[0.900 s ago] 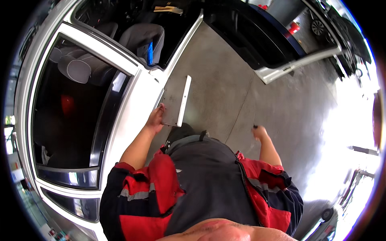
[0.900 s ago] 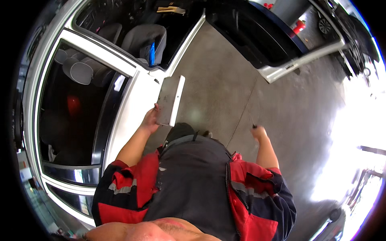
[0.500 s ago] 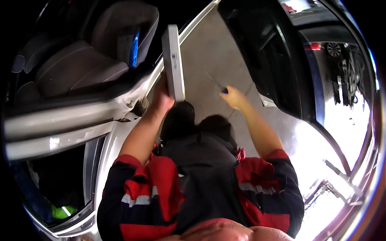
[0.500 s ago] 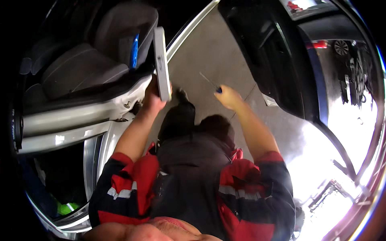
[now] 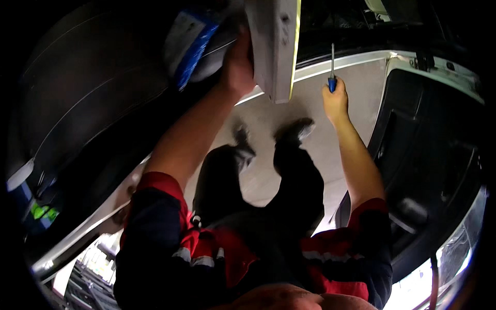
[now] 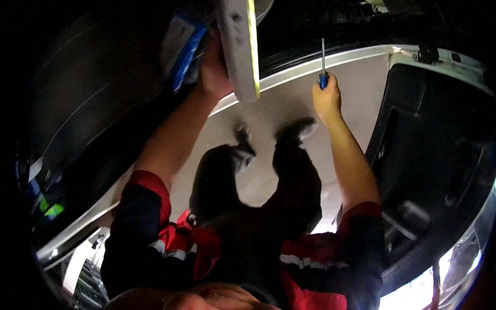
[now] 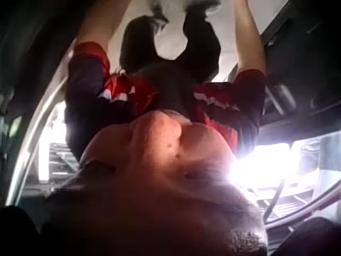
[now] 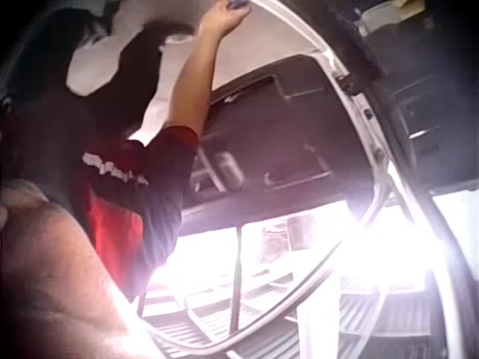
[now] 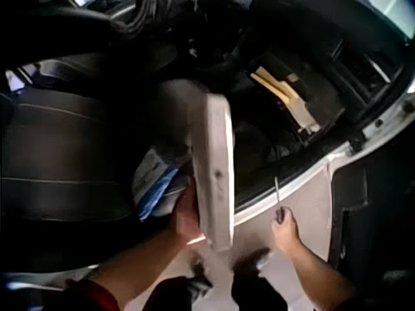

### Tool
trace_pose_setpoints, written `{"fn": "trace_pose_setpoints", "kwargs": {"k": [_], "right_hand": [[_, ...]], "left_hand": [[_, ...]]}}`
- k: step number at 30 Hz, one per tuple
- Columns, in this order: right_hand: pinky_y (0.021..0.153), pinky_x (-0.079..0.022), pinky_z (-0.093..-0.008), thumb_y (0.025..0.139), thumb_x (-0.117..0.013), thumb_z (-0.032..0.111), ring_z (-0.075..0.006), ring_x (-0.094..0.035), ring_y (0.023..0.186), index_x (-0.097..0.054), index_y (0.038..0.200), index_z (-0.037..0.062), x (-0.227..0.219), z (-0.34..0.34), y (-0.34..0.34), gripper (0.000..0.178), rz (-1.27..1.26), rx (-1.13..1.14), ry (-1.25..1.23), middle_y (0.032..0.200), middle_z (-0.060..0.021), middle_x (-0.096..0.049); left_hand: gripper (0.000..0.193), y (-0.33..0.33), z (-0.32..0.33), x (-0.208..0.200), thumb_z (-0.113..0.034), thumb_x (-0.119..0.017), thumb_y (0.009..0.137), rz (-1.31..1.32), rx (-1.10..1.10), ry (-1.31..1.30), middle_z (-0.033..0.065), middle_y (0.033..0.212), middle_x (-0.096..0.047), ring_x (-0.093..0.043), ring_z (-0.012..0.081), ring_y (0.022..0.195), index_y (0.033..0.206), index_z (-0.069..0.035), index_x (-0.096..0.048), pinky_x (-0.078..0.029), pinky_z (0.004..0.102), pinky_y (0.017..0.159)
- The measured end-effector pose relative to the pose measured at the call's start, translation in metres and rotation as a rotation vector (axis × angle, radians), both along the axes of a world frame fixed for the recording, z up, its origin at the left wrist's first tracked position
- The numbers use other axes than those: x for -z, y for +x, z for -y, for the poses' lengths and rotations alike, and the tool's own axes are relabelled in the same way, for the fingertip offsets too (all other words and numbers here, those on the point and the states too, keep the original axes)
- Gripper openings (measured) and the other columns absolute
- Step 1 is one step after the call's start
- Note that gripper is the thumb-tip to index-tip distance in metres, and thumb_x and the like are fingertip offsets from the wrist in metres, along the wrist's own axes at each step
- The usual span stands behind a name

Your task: The person uses a screwdriver to work on a metal module within the vehicle's dashboard area. They move a yellow envelope inside the glove box and then tighten screws on the module with the screwdriver.

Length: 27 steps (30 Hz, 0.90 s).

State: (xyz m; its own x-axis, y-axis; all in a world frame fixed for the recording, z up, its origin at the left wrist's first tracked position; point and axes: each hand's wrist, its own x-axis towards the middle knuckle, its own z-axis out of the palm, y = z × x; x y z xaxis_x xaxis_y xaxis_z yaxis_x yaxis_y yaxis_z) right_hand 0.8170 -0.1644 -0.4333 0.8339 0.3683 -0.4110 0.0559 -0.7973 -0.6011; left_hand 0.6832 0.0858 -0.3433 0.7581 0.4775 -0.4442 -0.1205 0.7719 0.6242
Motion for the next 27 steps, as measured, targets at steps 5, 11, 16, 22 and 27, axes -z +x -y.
{"fn": "trace_pose_setpoints", "kwargs": {"k": [5,11,16,22,27], "right_hand": [[0.093,-0.047,-0.0462,0.09,-0.061,0.018,-0.0387,-0.06,0.105,-0.031,0.143,-0.0011,0.049,-0.058,0.087,0.064,0.164,-0.201,0.089,0.114,-0.0251,-0.06],[0.082,-0.043,-0.0534,0.084,-0.062,0.012,-0.0407,-0.055,0.091,-0.035,0.138,-0.0073,0.108,-0.085,0.148,0.063,0.774,-0.374,0.321,0.098,-0.0246,-0.058],[0.084,-0.041,-0.0546,0.081,-0.064,0.012,-0.0412,-0.055,0.09,-0.035,0.137,-0.013,0.121,-0.08,0.134,0.068,0.833,-0.322,0.352,0.101,-0.0252,-0.057],[0.087,-0.043,-0.0494,0.081,-0.065,0.016,-0.041,-0.056,0.093,-0.039,0.135,-0.013,0.106,-0.086,0.134,0.066,0.787,-0.303,0.293,0.106,-0.0266,-0.058],[0.083,-0.044,-0.0492,0.084,-0.067,0.016,-0.0394,-0.058,0.09,-0.042,0.132,-0.0076,0.089,-0.084,0.139,0.059,0.559,-0.286,0.244,0.098,-0.0244,-0.061]], "left_hand": [[0.047,0.123,-0.062,0.033,-0.048,-0.037,0.103,0.553,0.134,-0.093,0.0089,0.121,-0.061,-0.06,0.02,0.108,0.129,-0.013,-0.055,-0.049,0.035,0.093],[0.05,0.261,-0.066,0.027,-0.051,-0.037,0.103,0.366,0.044,0.233,0.0072,0.105,-0.064,-0.063,0.0212,0.096,0.126,-0.01,-0.056,-0.052,0.0365,0.083],[0.052,0.311,-0.102,0.058,-0.053,-0.044,0.1,0.306,0.354,0.121,0.0098,0.104,-0.066,-0.065,0.0224,0.089,0.122,-0.008,-0.059,-0.054,0.0371,0.078],[0.051,0.299,-0.1,0.059,-0.049,-0.043,0.102,0.307,0.516,0.169,0.0089,0.114,-0.065,-0.062,0.0186,0.103,0.126,-0.008,-0.059,-0.05,0.0353,0.09],[0.045,0.315,-0.131,0.122,-0.043,-0.046,0.1,0.203,0.603,0.254,0.0104,0.116,-0.065,-0.062,0.0207,0.105,0.126,-0.008,-0.058,-0.051,0.0385,0.089]]}}
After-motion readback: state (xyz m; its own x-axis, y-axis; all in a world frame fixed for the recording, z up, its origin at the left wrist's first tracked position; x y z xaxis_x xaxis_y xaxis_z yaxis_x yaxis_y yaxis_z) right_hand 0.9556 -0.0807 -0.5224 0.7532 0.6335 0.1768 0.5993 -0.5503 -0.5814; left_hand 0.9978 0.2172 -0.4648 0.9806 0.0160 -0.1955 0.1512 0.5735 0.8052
